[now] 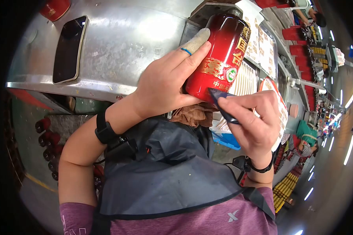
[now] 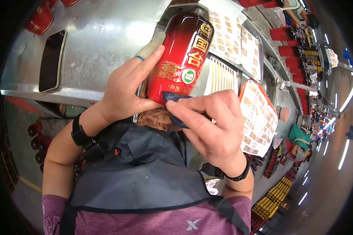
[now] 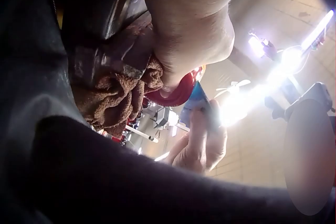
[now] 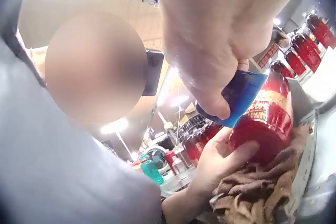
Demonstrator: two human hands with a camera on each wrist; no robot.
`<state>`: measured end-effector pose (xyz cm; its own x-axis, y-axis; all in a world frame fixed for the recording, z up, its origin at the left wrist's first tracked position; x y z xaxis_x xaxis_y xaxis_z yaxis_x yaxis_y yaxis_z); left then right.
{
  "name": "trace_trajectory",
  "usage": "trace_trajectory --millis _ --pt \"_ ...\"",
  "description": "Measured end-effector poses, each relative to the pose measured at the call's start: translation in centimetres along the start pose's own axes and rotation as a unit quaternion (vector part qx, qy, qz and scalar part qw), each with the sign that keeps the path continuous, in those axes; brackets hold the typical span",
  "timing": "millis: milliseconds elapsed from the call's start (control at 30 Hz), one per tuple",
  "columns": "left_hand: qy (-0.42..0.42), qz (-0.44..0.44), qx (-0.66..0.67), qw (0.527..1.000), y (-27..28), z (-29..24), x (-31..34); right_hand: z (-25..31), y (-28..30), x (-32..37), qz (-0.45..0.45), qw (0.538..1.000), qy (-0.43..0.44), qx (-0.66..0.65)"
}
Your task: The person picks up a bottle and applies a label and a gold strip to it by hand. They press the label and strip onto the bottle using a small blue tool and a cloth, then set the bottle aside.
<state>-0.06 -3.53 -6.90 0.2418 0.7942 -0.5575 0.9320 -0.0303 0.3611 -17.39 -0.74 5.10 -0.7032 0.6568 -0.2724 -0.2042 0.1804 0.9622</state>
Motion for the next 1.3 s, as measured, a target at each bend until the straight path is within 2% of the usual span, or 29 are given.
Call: trace_trajectory --millis 167,233,300,367,400,467,500,567,667,700,767,833,900,967,1033,1133,1233,1300 --pt "-0.009 -0.003 0.007 1.0 0.0 0.0 -0.1 0.7 0.1 -0.3 0.049 0.996 0.014 -0.072" --pt "-0.009 -0.001 0.005 1.0 0.0 -0.1 -0.1 0.0 0.3 -0.3 0.009 1.0 -0.007 -0.007" --pt "-0.008 0.0 0.0 1.0 0.0 -0.1 -0.1 0.2 0.1 -0.4 0.002 1.0 -0.009 -0.013" --pt "-0.009 -0.005 0.005 1.0 0.0 -0.1 -0.1 0.8 0.1 -0.3 0.055 0.993 0.016 -0.102" --pt "-0.011 -0.003 0.007 1.0 0.0 -0.1 -0.1 0.7 -0.1 0.0 0.045 0.994 0.025 -0.101" --pt "0.019 0.02 -0.004 1.0 0.0 0.1 0.1 0.4 0.0 0.2 0.009 0.998 0.018 -0.052" --pt "0.017 0.021 -0.002 1.0 -0.1 0.1 0.1 0.3 0.1 0.4 -0.026 1.0 0.014 -0.008" --pt "0.008 -0.005 0.008 1.0 -0.2 0.1 -0.1 -0.1 -0.4 0.8 -0.025 1.0 0.006 0.005" --pt "-0.023 -0.023 0.034 0.999 -0.3 0.2 -0.2 -0.8 -0.7 1.5 -0.076 0.993 0.011 0.087" --pt "-0.024 -0.021 0.035 0.999 -0.4 0.3 -0.2 -0.5 -0.7 1.5 -0.076 0.993 0.008 0.088" --pt "-0.028 -0.03 0.035 0.999 -0.5 0.4 -0.1 0.7 -1.1 1.4 -0.056 0.996 0.059 0.046" --pt "-0.033 -0.028 0.036 0.998 -0.4 0.3 -0.3 -0.4 -0.8 1.0 -0.074 0.994 0.035 0.077" --pt "-0.035 -0.031 0.034 0.998 -0.3 0.2 -0.2 -0.3 -0.7 0.9 -0.068 0.992 0.054 0.089" --pt "-0.006 -0.01 0.015 1.0 -0.4 0.3 -0.1 0.6 -1.2 0.9 -0.065 0.994 0.079 0.046" --pt "-0.017 -0.014 0.023 0.999 -0.4 0.3 -0.2 -0.4 -0.7 0.6 -0.066 0.992 0.048 0.099" --pt "-0.034 -0.022 0.023 0.999 -0.5 0.7 -0.1 1.0 -1.4 0.4 -0.06 0.995 0.073 0.035" --pt "-0.034 -0.021 0.027 0.999 -0.4 0.4 -0.3 0.0 -0.7 0.2 -0.065 0.992 0.046 0.099" --pt "-0.028 -0.017 0.035 0.999 -0.3 0.3 -0.3 0.9 -1.5 0.4 -0.067 0.994 0.066 0.05"
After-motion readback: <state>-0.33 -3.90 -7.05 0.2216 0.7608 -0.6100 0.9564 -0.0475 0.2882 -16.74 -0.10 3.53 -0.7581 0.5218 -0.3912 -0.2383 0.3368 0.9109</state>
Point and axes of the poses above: each hand's wrist, its own x-axis away from the middle knuckle, its own y-axis out of the back of the hand, z = x × y, the point moved 3 cm from there along -x, towards the middle knuckle, and after that the axes turned 10 degrees about x, right-handed, at the moved point
